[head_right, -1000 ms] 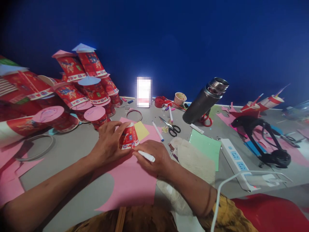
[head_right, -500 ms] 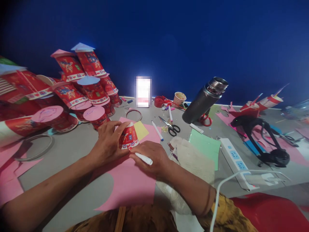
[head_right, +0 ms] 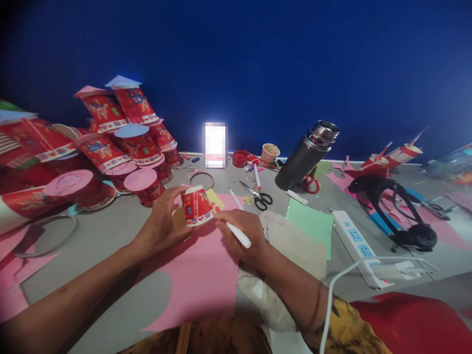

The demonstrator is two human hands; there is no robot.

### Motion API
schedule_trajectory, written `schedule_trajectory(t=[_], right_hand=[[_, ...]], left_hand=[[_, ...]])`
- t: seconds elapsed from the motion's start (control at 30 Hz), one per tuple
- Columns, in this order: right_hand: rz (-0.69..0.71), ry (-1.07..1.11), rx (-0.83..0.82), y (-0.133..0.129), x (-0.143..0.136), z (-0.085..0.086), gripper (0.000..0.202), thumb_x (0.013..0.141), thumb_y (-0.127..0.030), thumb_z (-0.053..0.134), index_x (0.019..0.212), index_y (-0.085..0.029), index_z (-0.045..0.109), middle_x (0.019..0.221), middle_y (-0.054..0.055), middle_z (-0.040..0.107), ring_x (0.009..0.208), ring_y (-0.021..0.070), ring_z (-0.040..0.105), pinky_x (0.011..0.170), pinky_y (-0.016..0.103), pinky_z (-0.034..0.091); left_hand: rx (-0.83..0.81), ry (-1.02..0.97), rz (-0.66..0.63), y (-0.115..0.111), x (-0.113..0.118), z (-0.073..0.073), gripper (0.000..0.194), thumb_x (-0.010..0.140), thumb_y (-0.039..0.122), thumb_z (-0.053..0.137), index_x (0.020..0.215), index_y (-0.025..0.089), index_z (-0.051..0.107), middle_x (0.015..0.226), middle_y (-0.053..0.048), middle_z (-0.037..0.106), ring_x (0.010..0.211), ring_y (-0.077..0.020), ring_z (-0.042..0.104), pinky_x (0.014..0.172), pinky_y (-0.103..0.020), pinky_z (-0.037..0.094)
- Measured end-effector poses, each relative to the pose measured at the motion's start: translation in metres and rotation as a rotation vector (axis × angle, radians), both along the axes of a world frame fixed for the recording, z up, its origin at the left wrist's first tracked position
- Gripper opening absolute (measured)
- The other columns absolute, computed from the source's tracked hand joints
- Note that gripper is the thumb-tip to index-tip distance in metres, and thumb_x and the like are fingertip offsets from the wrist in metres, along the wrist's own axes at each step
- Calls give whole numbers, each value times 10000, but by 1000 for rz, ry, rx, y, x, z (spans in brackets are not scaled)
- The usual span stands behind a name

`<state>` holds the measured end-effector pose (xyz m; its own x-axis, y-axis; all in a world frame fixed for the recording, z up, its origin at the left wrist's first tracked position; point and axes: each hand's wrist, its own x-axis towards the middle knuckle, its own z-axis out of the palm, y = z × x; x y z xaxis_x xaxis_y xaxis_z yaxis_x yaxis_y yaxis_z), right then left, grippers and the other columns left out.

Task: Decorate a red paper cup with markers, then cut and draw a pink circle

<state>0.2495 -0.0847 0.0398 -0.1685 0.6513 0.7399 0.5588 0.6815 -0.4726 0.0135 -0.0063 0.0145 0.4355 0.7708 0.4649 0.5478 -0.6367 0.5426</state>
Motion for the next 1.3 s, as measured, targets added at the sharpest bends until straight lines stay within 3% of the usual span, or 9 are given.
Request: schedule_trajectory(t=[0.13,0.27,0.57,0.77,0.87,1.1,1.3], right_hand=[[-113,101,-34,7,8,-4,165,1046,-191,599,1178,-226,692,856,36,784,744,174,749,740,303,600],[-90,121,-79,13,8,-9,207,979,-256,722,1179,-232,674,902,32,762,759,170,726,708,286,582],[-46,93,-60,13,1,-15,189,962,-224,721,1137,-229,649,887,28,762,724,159,721,686,266,569],[-118,-44,76,12,1,-9,191,945,-137,665,1106,-236,634,838,21,756,695,171,699,665,278,539],[-160,-196,195,9,0,-8,181,956,-125,648,1111,-216,631,804,33,736,695,194,682,655,303,513],[-156,-275,158,9,-2,-17,161,979,-161,647,1126,-226,659,837,42,735,744,206,676,682,314,502],[-22,-96,12,7,4,-8,210,1048,-221,604,1247,-233,669,893,48,772,784,202,726,732,322,566]], left_hand=[[-280,-262,-16,5,-1,0,800,789,443,828,1450,242,424,1472,-160,566,1395,-363,587,1171,-587,486],[-490,-425,-140,8,-2,-2,842,784,482,863,1438,272,376,1540,-197,548,1457,-380,562,1162,-572,512],[-560,-468,-203,-4,4,-1,918,752,632,882,1419,322,333,1469,-187,609,1366,-396,631,1093,-608,560],[-532,-384,-218,-3,1,-6,983,764,568,895,1519,328,313,1621,-193,437,1526,-419,455,1231,-649,413],[-506,-367,-269,-3,-3,-1,1017,779,509,887,1581,336,287,1672,-185,363,1536,-418,436,1227,-635,428],[-305,-96,-153,-11,1,25,789,796,386,820,1489,280,456,1492,-132,562,1362,-360,594,1145,-589,520],[-174,-50,-86,-8,3,23,730,793,339,762,1450,249,458,1448,-142,592,1305,-357,625,1122,-584,529]])
